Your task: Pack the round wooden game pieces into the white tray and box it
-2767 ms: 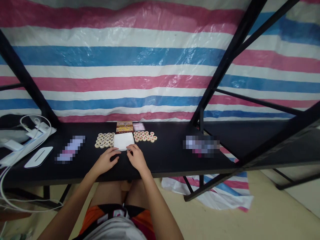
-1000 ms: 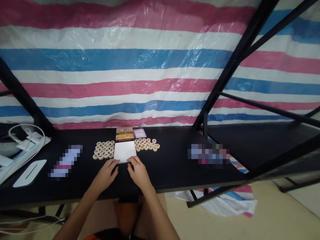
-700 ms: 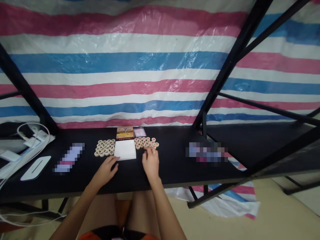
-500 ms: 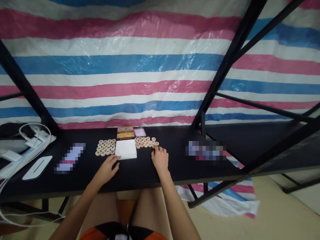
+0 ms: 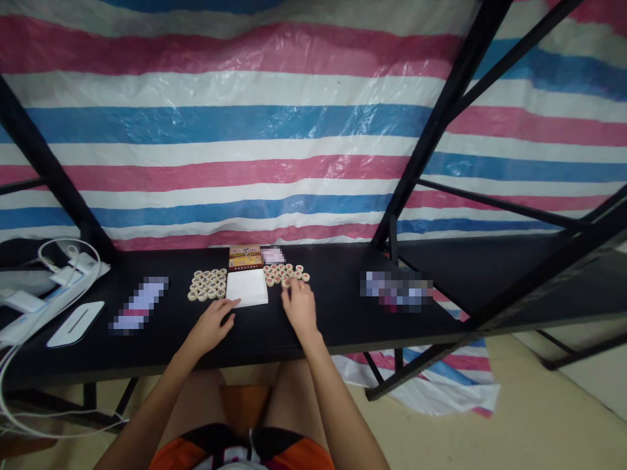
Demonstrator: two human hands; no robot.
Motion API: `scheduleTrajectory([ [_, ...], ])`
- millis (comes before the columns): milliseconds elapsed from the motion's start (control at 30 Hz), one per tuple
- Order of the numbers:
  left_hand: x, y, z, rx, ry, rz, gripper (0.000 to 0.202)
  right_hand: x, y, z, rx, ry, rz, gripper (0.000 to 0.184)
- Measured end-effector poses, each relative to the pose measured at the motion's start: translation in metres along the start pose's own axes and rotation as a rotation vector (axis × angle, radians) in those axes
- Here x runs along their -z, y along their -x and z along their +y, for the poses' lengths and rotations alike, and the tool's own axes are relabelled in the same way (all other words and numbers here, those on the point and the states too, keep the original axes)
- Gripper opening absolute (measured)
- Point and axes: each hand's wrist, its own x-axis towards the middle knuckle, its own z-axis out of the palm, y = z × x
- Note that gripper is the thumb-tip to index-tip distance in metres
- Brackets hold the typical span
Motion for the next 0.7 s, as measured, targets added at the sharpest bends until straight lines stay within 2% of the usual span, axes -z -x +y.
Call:
scheduleTrajectory([
  [100,0.000,0.000,-0.001,-0.027,-0.013,-0.017,0.037,-0.007,0.001,-0.024,0.233,-0.134,-0.040,0.025],
  [167,0.000,0.000,-0.001,-0.035,-0.019,-0.018,0.037,-0.013,0.002,-0.035,0.300,-0.147,-0.090,0.024],
  [367,0.002,-0.001,0.001,-0.035,-0.036,-0.031,0.037,-0.026,0.005,-0.038,0.307,-0.071,-0.107,0.020],
  [700,0.000,-0.001,-0.001,-0.041,-0.024,-0.011,0.038,-0.019,0.008,-0.042,0.270,-0.012,-0.104,0.022],
])
